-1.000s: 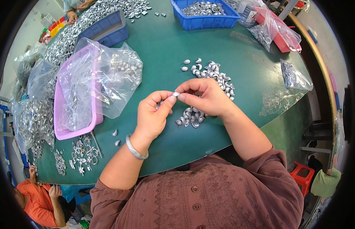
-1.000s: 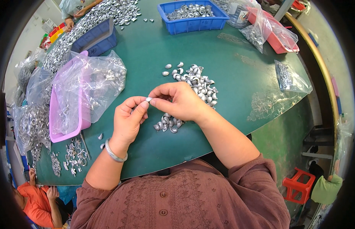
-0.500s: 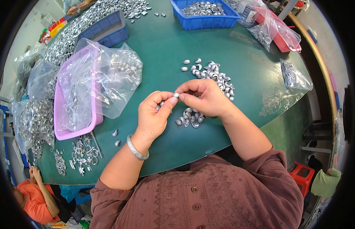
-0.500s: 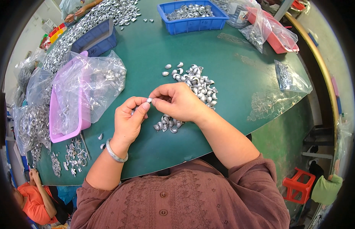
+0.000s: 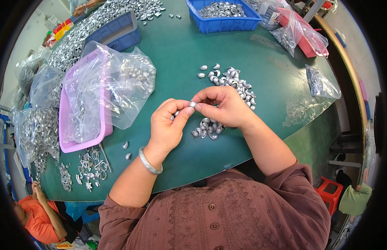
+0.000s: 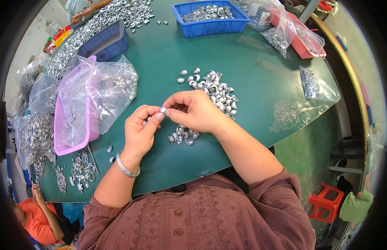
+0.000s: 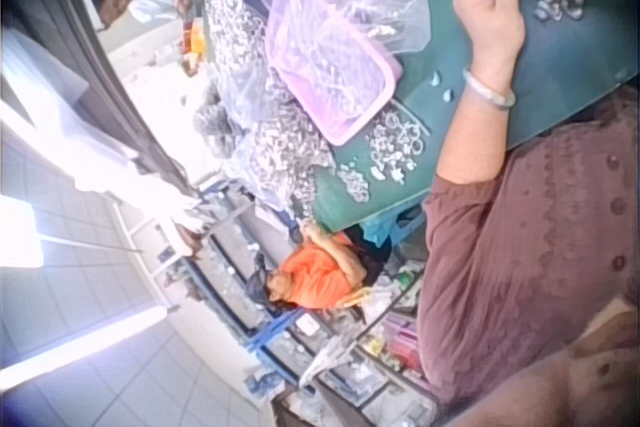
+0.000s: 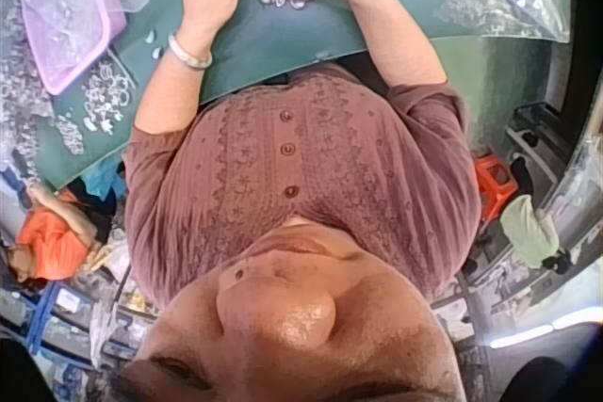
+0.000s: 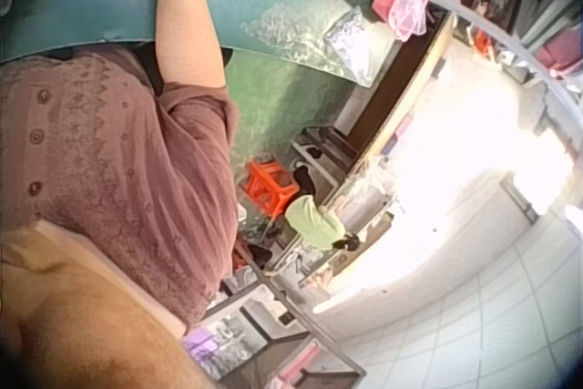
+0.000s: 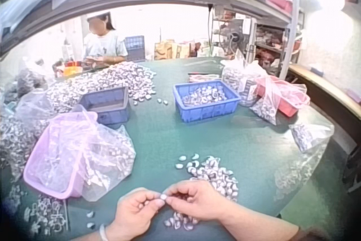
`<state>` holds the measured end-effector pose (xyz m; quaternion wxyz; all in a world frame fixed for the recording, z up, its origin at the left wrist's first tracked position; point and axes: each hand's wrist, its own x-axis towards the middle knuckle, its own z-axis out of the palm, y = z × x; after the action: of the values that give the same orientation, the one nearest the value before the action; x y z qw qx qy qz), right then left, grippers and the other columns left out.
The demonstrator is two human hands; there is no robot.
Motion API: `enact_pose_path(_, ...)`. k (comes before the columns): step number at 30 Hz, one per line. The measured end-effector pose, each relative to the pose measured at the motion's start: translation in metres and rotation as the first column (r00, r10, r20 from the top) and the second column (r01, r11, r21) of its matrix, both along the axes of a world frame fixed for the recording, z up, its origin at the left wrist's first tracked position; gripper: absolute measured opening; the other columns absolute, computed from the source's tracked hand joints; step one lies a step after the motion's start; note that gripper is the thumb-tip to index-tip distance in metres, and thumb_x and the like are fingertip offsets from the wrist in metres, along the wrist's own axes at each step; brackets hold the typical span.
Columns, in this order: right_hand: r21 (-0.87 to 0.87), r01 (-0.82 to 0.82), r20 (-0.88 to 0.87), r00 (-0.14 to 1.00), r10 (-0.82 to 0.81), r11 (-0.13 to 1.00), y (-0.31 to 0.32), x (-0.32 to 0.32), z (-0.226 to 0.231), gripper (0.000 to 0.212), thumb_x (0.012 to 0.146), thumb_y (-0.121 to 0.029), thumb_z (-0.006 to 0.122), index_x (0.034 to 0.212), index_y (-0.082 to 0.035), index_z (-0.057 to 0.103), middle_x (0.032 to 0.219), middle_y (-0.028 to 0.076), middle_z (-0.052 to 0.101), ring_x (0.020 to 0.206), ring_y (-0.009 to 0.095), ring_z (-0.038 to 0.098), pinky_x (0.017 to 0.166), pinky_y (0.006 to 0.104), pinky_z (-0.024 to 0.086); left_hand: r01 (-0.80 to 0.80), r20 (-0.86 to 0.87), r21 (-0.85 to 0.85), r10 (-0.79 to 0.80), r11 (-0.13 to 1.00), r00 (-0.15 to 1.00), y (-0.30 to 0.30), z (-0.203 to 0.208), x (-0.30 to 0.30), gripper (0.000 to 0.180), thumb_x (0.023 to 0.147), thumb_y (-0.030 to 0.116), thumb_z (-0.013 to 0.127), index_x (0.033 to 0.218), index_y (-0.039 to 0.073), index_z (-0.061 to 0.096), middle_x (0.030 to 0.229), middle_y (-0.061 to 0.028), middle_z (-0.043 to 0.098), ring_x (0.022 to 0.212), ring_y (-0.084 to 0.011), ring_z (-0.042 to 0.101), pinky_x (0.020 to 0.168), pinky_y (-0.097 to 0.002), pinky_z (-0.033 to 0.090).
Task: The person picks up and puts down small grey metal parts from a pile on the table, placing them into a pink plastic tray.
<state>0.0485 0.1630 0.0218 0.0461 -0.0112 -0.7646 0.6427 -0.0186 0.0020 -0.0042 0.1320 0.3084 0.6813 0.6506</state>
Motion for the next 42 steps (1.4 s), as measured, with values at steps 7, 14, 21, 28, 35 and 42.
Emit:
enact_pose_path(7, -0.015, -0.017, -0.033, 0.999, 0.016, 1.000, 0.0003, 0.0006, -0.0014, 0.015, 0.077, -0.008, 0.060, 0.089, 0.002, 0.060, 0.078, 0.006, 0.062, 0.071, 0.009, 0.057, 0.064, 0.0220, 0.047, -0.006, -0.018, 0.020, 0.007, 1.000, 1.000, -0.0003, 0.0004, 0.0009, 0.007, 0.076, 0.005, 0.063, 0.082, 0.002, 0.061, 0.072, -0.0010, 0.053, 0.061, -0.0073, 0.045, 0.055, -0.0197, 0.038)
enact_pose_path(14, -0.188, -0.052, -0.068, 0.997, 0.040, 0.981, 0.0008, -0.0011, -0.0051, 0.012, 0.078, -0.003, 0.059, 0.089, 0.001, 0.060, 0.080, 0.004, 0.061, 0.075, 0.008, 0.056, 0.068, 0.0220, 0.045, 0.011, -0.032, 0.047, -0.009, 0.999, 0.999, -0.0011, 0.0062, 0.0016, 0.012, 0.074, 0.002, 0.063, 0.086, 0.001, 0.061, 0.073, -0.0009, 0.053, 0.064, -0.0067, 0.046, 0.058, -0.0190, 0.039)
enact_pose_path(21, -0.081, -0.089, -0.226, 0.972, 0.069, 0.993, 0.0028, -0.0002, -0.0031, 0.013, 0.074, 0.002, 0.060, 0.088, 0.000, 0.060, 0.079, 0.002, 0.060, 0.073, 0.008, 0.055, 0.066, 0.0215, 0.044, 0.046, -0.070, 0.082, -0.040, 0.996, 0.997, -0.0021, 0.0086, 0.0013, 0.016, 0.071, 0.001, 0.066, 0.086, 0.001, 0.061, 0.073, -0.0014, 0.052, 0.065, -0.0078, 0.047, 0.058, -0.0197, 0.039)
enact_pose_path(28, -0.143, -0.079, -0.280, 0.959, 0.036, 0.987, -0.0012, -0.0002, -0.0045, 0.022, 0.073, 0.006, 0.059, 0.094, 0.000, 0.058, 0.079, 0.003, 0.057, 0.073, 0.008, 0.053, 0.066, 0.0227, 0.044, 0.070, -0.149, 0.103, -0.054, 0.992, 0.987, -0.0022, 0.0061, -0.0038, 0.018, 0.071, 0.000, 0.066, 0.088, 0.003, 0.062, 0.073, -0.0017, 0.053, 0.065, -0.0083, 0.047, 0.057, -0.0205, 0.038)
enact_pose_path(35, -0.146, -0.084, -0.308, 0.951, 0.035, 0.986, -0.0025, -0.0014, -0.0059, 0.027, 0.073, 0.006, 0.058, 0.099, 0.000, 0.055, 0.080, 0.003, 0.056, 0.074, 0.009, 0.053, 0.068, 0.0229, 0.044, 0.097, 0.062, 0.153, -0.107, 0.984, 0.992, -0.0039, 0.0019, -0.0068, 0.018, 0.075, 0.002, 0.063, 0.094, 0.003, 0.063, 0.075, 0.0000, 0.053, 0.064, -0.0067, 0.047, 0.055, -0.0187, 0.038)
enact_pose_path(42, -0.073, -0.038, -0.289, 0.957, 0.015, 0.997, -0.0011, 0.0002, -0.0045, 0.019, 0.074, 0.002, 0.060, 0.093, 0.000, 0.058, 0.078, 0.003, 0.058, 0.072, 0.009, 0.053, 0.064, 0.0226, 0.043, 0.131, 0.436, 0.216, -0.215, 0.968, 0.874, -0.0038, 0.0063, -0.0057, 0.014, 0.081, 0.010, 0.060, 0.092, 0.003, 0.062, 0.071, 0.0014, 0.054, 0.058, -0.0050, 0.047, 0.049, -0.0162, 0.037)
